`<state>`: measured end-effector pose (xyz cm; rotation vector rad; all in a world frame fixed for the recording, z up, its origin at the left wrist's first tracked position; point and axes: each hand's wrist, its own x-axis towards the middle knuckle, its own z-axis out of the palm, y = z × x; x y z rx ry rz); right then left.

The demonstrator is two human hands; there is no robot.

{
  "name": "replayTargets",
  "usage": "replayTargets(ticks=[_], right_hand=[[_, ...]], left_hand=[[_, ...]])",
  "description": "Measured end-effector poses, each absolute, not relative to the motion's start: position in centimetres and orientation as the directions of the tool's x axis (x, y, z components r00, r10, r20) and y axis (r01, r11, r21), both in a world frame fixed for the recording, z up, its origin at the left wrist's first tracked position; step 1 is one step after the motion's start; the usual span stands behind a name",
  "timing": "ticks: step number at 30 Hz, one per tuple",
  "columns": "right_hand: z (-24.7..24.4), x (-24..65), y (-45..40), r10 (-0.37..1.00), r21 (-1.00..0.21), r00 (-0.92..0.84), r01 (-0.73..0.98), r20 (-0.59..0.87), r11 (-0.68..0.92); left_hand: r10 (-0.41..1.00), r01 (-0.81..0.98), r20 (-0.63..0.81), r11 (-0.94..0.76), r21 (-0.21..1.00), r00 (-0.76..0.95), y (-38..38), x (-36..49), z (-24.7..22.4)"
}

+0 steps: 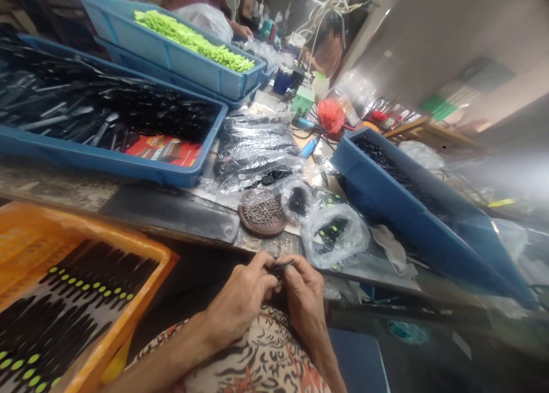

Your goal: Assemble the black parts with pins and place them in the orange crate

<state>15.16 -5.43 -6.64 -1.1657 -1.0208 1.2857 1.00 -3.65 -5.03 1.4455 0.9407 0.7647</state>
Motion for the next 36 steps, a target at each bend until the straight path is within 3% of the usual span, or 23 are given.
replayTargets(ticks=[6, 11, 26, 36], right_hand=[[-6.73, 15.18, -4.91, 0.985, -0.970, 0.099, -0.213, -0.143, -0.120], [-6.64, 15.29, -4.82, 0.984, -0.955, 0.048, -0.252, -0.174, -0.157], [-7.05, 15.42, -5.06, 0.987, -0.964, 0.031, -0.223, -0.156, -0.145], [-6.58, 15.24, -4.67, 0.991, -0.978, 0.025, -0.171, -0.130, -0.124]], left_hand=[[0.745, -0.218, -0.227, 0.448, 0.867, 0.627, -3.39, 1.10, -4.24], [0.713, -0.299, -0.289, 0.577, 0.760, 0.639, -3.48, 1.35, -4.26], [0.703, -0.341, -0.334, 0.634, 0.695, 0.627, -3.39, 2.03, -3.89], [0.745, -0.358, -0.258, 0.555, 0.751, 0.615, -3.24, 1.71, -4.46]])
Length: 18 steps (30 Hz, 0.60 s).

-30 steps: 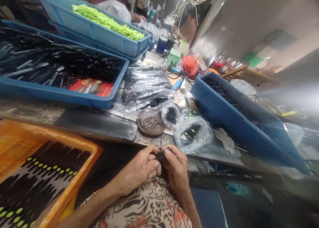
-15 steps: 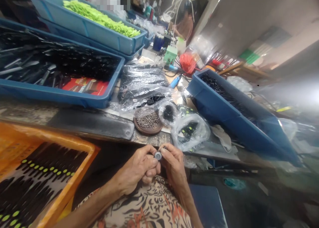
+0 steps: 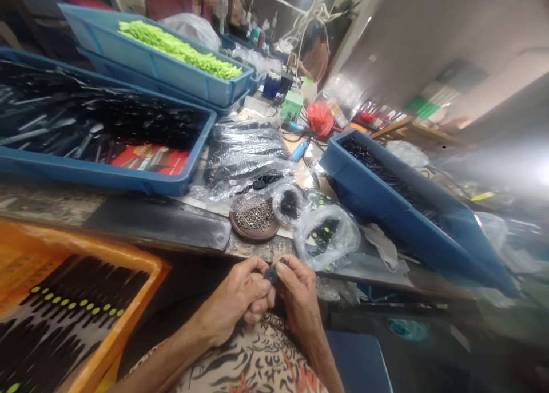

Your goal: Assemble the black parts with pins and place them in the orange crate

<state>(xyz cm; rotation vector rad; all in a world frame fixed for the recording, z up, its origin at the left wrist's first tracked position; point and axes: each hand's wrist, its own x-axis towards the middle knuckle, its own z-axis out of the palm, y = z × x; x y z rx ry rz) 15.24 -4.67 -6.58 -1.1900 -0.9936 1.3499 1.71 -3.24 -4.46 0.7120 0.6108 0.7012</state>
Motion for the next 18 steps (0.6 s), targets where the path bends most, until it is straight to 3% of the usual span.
replayTargets(ticks=[4, 7, 9, 12, 15, 18], right_hand=[[-5.4, 15.2, -4.0, 0.995, -0.995, -0.008, -0.002, -0.095, -0.095], [-4.4, 15.2, -2.9, 0.999, -0.967, 0.017, 0.251, 0.037, 0.031], [-3.9, 15.1, -1.8, 0.979, -0.868, 0.001, 0.464, 0.202, 0.178], [-3.8, 15.0, -0.3, 0.918, -0.605, -0.116, 0.720, 0.379, 0.341], [-4.3, 14.6, 0.7, 0.897, -0.410, -0.213, 0.832, 0.387, 0.374], [-5.0, 14.4, 1.1, 0.897, -0.321, -0.255, 0.870, 0.360, 0.376]], left_hand=[[0.805, -0.330, -0.216, 0.449, 0.830, 0.552, -3.0, 1.1, -4.2], [0.863, -0.321, -0.212, 0.384, 0.866, 0.459, -2.6, 0.6, -4.1], [0.895, -0.342, -0.206, 0.352, 0.871, 0.396, -2.4, 0.3, -4.2], [0.924, -0.381, -0.188, 0.314, 0.869, 0.334, -2.0, -0.1, -4.4], [0.932, -0.409, -0.199, 0.315, 0.856, 0.302, -1.9, -0.3, -4.7], [0.935, -0.430, -0.203, 0.317, 0.845, 0.290, -1.9, -0.4, -4.9]])
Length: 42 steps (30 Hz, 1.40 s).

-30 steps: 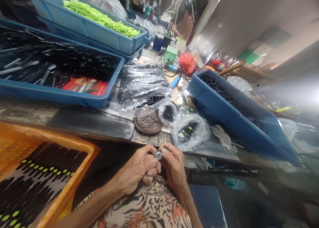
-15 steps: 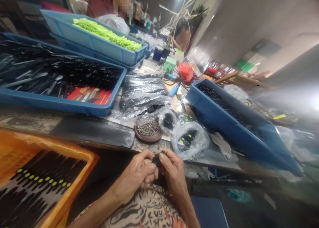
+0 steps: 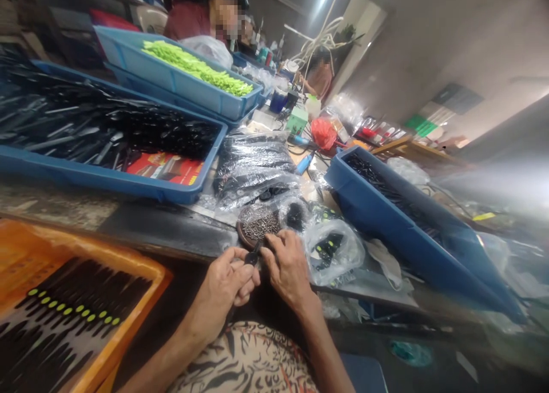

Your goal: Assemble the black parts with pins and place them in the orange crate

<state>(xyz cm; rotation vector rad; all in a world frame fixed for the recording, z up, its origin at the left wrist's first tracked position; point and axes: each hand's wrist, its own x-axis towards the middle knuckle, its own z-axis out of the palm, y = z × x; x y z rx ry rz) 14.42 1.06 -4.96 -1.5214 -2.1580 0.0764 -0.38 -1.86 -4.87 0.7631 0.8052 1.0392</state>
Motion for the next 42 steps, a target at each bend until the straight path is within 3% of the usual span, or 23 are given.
replayTargets(ticks=[7, 13, 16, 19, 22, 25, 30, 36, 42], right_hand=[[-5.8, 14.8, 0.6, 0.886, -0.273, -0.275, 0.881, 0.372, 0.388], [-6.1, 14.9, 0.4, 0.879, -0.370, -0.240, 0.837, 0.413, 0.402], [-5.6, 14.6, 0.2, 0.882, -0.488, -0.189, 0.773, 0.433, 0.405], [-4.9, 14.4, -0.1, 0.927, -0.743, -0.090, 0.572, 0.363, 0.346], [-4.5, 14.1, -0.4, 0.992, -0.963, -0.051, 0.243, 0.112, 0.121], [-4.9, 13.7, -0.5, 0.996, -0.995, -0.058, -0.077, -0.066, -0.071], [-5.1, 13.4, -0.3, 0.990, -0.940, 0.076, -0.329, -0.118, -0.087], [-3.6, 15.0, 0.2, 0.942, -0.935, 0.335, -0.338, -0.013, 0.107], [-3.8, 14.0, -0.7, 0.963, -0.992, 0.269, -0.129, -0.034, 0.001]], left_hand=[[0.937, -0.477, -0.215, 0.328, 0.815, 0.276, -1.6, -0.3, -4.5], [0.935, -0.469, -0.215, 0.329, 0.820, 0.281, -1.7, -0.2, -4.4], [0.937, -0.463, -0.203, 0.319, 0.827, 0.283, -1.7, -0.1, -4.6], [0.936, -0.441, -0.184, 0.308, 0.843, 0.301, -1.8, -0.1, -4.6], [0.914, -0.437, -0.181, 0.339, 0.833, 0.363, -2.0, 0.0, -4.4], [0.877, -0.453, -0.202, 0.408, 0.793, 0.435, -2.1, 0.0, -4.1], [0.846, -0.473, -0.227, 0.470, 0.745, 0.482, -2.1, 0.3, -3.4], [0.759, -0.457, -0.308, 0.609, 0.649, 0.574, -2.8, 0.3, -3.5], [0.837, -0.447, -0.271, 0.495, 0.745, 0.475, -2.7, 0.5, -3.6]])
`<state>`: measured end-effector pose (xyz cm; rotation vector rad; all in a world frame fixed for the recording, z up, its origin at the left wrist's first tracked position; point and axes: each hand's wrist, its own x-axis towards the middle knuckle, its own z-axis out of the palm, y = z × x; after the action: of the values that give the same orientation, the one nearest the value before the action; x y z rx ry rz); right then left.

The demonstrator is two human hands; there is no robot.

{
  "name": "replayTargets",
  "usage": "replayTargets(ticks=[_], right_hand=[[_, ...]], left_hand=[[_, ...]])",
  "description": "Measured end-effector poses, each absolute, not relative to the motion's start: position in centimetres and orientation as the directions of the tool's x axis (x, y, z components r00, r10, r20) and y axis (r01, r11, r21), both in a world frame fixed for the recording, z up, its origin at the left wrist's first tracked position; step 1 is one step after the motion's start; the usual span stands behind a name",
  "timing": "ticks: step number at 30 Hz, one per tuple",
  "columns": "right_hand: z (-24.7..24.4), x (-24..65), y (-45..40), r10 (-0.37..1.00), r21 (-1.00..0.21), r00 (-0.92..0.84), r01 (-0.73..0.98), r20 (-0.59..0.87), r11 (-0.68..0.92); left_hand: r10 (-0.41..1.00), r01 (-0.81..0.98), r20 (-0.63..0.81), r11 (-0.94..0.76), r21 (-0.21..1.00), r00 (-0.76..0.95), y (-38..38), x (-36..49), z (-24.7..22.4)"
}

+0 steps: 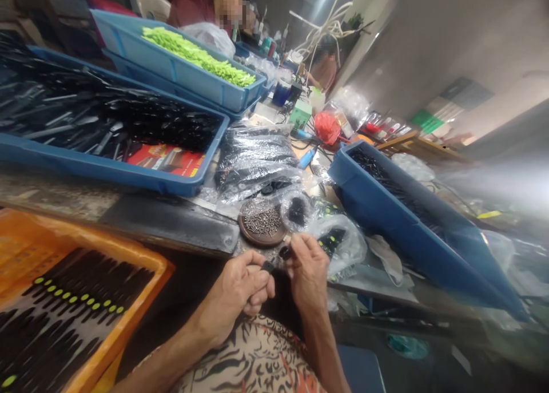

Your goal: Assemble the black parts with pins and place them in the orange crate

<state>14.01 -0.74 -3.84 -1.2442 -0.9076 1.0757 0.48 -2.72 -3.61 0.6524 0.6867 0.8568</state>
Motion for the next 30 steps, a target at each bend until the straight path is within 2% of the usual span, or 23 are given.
replayTargets(ticks=[5, 17, 24, 27, 30], right_hand=[[-4.3, 13.3, -0.9, 0.958, -0.997, 0.278, -0.033, -0.073, -0.067], [-4.8, 13.1, -1.4, 0.966, -0.992, 0.242, 0.063, -0.090, -0.108], [-5.3, 13.0, -2.3, 0.982, -0.997, 0.178, 0.042, -0.064, -0.072], [-5.6, 13.1, -2.7, 0.986, -0.999, 0.163, 0.021, -0.043, -0.047], [-5.8, 13.2, -3.1, 0.989, -0.999, 0.144, -0.026, -0.022, -0.019]], left_hand=[[0.868, -0.407, -0.219, 0.414, 0.814, 0.445, -2.6, 0.6, -3.8], [0.888, -0.284, -0.235, 0.361, 0.888, 0.395, -2.9, 0.7, -4.1], [0.954, -0.050, -0.107, 0.126, 0.991, 0.279, -3.2, 0.8, -5.1], [0.966, 0.053, -0.001, -0.013, 0.999, 0.260, -3.4, 0.7, -5.0], [0.960, 0.100, 0.054, -0.085, 0.991, 0.274, -3.7, 0.7, -5.3]])
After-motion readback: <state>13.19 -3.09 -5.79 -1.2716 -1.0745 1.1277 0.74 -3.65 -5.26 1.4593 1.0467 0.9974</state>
